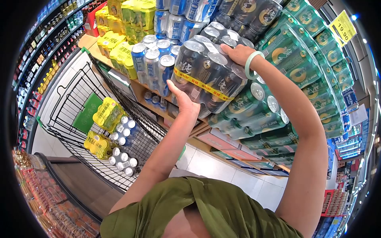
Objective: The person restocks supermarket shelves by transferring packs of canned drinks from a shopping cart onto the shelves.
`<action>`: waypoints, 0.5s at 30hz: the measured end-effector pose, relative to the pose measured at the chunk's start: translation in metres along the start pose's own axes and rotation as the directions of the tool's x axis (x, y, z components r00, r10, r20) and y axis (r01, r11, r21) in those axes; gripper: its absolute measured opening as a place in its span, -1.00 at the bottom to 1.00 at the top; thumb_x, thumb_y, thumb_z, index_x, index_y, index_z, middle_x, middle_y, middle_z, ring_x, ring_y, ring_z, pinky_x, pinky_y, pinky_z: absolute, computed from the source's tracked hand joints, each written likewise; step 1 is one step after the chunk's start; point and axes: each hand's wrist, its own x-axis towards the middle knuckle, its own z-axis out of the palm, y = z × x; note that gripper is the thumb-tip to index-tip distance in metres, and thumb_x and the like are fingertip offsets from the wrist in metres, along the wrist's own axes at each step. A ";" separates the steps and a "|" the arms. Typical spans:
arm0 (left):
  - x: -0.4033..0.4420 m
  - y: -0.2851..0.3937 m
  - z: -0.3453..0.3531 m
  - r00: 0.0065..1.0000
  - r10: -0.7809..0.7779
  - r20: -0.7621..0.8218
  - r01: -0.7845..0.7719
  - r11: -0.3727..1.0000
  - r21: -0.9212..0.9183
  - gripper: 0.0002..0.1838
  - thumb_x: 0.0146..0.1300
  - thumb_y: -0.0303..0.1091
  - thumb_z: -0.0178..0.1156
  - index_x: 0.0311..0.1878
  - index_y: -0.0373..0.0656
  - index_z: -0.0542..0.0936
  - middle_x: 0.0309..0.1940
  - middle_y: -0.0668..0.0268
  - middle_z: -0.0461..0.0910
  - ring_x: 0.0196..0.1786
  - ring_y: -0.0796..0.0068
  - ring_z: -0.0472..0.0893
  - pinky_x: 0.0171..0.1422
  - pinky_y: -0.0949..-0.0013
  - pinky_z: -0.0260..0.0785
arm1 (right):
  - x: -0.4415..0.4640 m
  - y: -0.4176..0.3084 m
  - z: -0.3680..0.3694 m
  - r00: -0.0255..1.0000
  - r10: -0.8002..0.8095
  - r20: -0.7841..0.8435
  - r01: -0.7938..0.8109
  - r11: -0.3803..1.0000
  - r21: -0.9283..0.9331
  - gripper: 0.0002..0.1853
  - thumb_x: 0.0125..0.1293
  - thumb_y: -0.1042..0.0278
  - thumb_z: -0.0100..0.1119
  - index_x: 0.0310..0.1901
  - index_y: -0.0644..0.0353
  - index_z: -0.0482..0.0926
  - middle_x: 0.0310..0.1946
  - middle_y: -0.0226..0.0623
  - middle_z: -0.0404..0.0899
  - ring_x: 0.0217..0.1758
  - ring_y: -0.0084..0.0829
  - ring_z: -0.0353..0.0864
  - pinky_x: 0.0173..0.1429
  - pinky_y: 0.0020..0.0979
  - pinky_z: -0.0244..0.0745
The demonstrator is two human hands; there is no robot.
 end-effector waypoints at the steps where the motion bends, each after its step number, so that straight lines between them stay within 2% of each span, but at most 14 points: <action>1: 0.004 -0.002 -0.004 0.999 0.010 -0.040 -0.010 1.000 0.007 -0.07 0.20 0.52 -0.22 0.42 -0.01 0.17 0.39 0.25 0.21 0.38 0.18 0.26 0.45 0.06 0.09 | -0.001 -0.001 0.000 0.989 -0.143 -0.029 0.129 0.952 -0.276 -0.53 0.48 0.03 -0.32 0.28 0.02 0.35 -0.10 0.07 0.59 -0.02 0.00 0.61 0.07 -0.13 0.49; 2: 0.007 -0.003 -0.006 0.997 0.021 -0.080 -0.020 1.000 0.014 -0.08 0.21 0.51 -0.22 0.42 -0.01 0.17 0.39 0.24 0.21 0.38 0.19 0.26 0.44 0.06 0.09 | 0.001 0.001 0.001 0.989 -0.143 -0.032 0.129 0.952 -0.277 -0.53 0.48 0.03 -0.32 0.28 0.02 0.35 -0.10 0.07 0.59 -0.02 0.00 0.61 0.07 -0.13 0.49; 4: 0.010 -0.005 -0.010 0.997 0.037 -0.073 -0.036 0.999 0.018 -0.09 0.22 0.51 -0.22 0.42 -0.02 0.17 0.38 0.24 0.21 0.38 0.19 0.26 0.44 0.07 0.10 | 0.003 0.000 0.003 0.979 -0.184 -0.089 0.127 0.888 -0.441 -0.45 0.46 -0.21 -0.42 0.21 -0.10 0.41 -0.16 0.09 0.60 -0.06 0.04 0.62 -0.02 -0.15 0.53; 5: 0.013 -0.005 -0.012 0.996 0.052 -0.065 -0.051 0.998 0.023 -0.09 0.22 0.50 -0.22 0.42 -0.02 0.17 0.38 0.24 0.22 0.38 0.19 0.26 0.44 0.07 0.10 | 0.005 0.000 0.000 0.978 -0.185 -0.091 0.127 0.888 -0.441 -0.45 0.46 -0.21 -0.42 0.21 -0.10 0.41 -0.16 0.09 0.60 -0.06 0.04 0.62 -0.02 -0.15 0.53; 6: 0.013 -0.005 -0.012 0.996 0.052 -0.066 -0.050 0.998 0.024 -0.09 0.22 0.50 -0.22 0.42 -0.02 0.17 0.38 0.24 0.22 0.38 0.19 0.26 0.44 0.07 0.10 | 0.000 -0.009 -0.009 0.989 -0.150 -0.018 0.120 0.849 -0.515 -0.57 0.48 -0.02 -0.41 0.27 -0.21 0.31 -0.13 0.04 0.60 -0.06 0.03 0.62 -0.02 -0.11 0.54; 7: 0.011 -0.005 -0.012 0.997 0.058 -0.046 -0.057 0.998 0.024 -0.10 0.23 0.49 -0.23 0.41 -0.03 0.17 0.38 0.24 0.22 0.37 0.19 0.27 0.44 0.07 0.10 | -0.005 -0.015 -0.014 0.993 -0.104 0.056 0.117 0.804 -0.583 -0.59 0.50 0.16 -0.41 0.32 -0.33 0.21 -0.11 -0.01 0.59 -0.06 0.01 0.63 -0.02 -0.07 0.54; 8: 0.011 -0.006 -0.010 0.998 0.063 -0.022 -0.063 0.998 0.023 -0.11 0.24 0.48 -0.23 0.41 -0.03 0.17 0.38 0.24 0.22 0.37 0.19 0.27 0.44 0.07 0.10 | -0.008 -0.018 -0.016 0.993 -0.100 0.056 0.113 0.805 -0.582 -0.59 0.50 0.16 -0.41 0.32 -0.33 0.21 -0.11 -0.01 0.59 -0.06 0.01 0.63 -0.02 -0.07 0.54; 10: 0.006 -0.004 -0.005 0.999 0.039 -0.035 -0.039 0.999 0.016 -0.11 0.25 0.48 -0.23 0.41 -0.04 0.17 0.37 0.23 0.23 0.36 0.19 0.28 0.44 0.07 0.11 | -0.011 -0.022 -0.020 0.999 -0.042 0.027 0.050 0.890 -0.454 -0.58 0.48 0.03 -0.33 0.18 -0.05 0.43 -0.15 0.01 0.62 -0.04 -0.01 0.63 -0.02 -0.09 0.54; 11: 0.005 -0.002 -0.002 0.998 0.022 -0.051 -0.022 1.000 0.007 -0.12 0.26 0.47 -0.24 0.41 -0.04 0.18 0.37 0.23 0.23 0.36 0.18 0.28 0.43 0.07 0.11 | 0.015 0.005 0.007 0.974 -0.023 -0.225 -0.055 0.940 -0.336 -0.42 0.38 -0.19 -0.19 -0.12 0.21 0.61 -0.21 0.01 0.64 -0.07 -0.04 0.65 -0.04 -0.12 0.55; 12: 0.006 -0.002 -0.001 0.998 0.025 -0.050 -0.024 1.000 0.006 -0.12 0.26 0.47 -0.24 0.41 -0.04 0.18 0.37 0.23 0.23 0.36 0.18 0.28 0.43 0.07 0.11 | 0.008 0.001 0.004 0.974 -0.026 -0.227 -0.054 0.940 -0.338 -0.42 0.38 -0.19 -0.19 -0.12 0.21 0.61 -0.21 0.01 0.64 -0.07 -0.04 0.65 -0.04 -0.12 0.55; 14: 0.007 -0.004 -0.003 0.999 0.054 -0.006 -0.054 0.999 -0.004 -0.12 0.26 0.47 -0.25 0.40 -0.05 0.18 0.36 0.21 0.24 0.35 0.19 0.29 0.43 0.07 0.13 | -0.018 -0.017 -0.009 0.884 -0.008 -0.467 -0.133 0.954 -0.268 -0.27 0.25 -0.36 -0.07 -0.31 0.33 0.65 -0.25 0.01 0.66 -0.12 -0.06 0.67 -0.05 -0.17 0.55; 15: 0.006 -0.005 -0.003 0.999 0.050 -0.009 -0.050 0.999 -0.003 -0.12 0.26 0.47 -0.25 0.40 -0.05 0.18 0.36 0.21 0.24 0.35 0.19 0.29 0.43 0.07 0.13 | -0.024 -0.020 -0.018 0.893 -0.001 -0.451 -0.108 0.971 -0.214 -0.28 0.20 -0.40 -0.02 -0.27 0.28 0.66 -0.26 0.00 0.67 -0.17 -0.08 0.68 -0.04 -0.18 0.55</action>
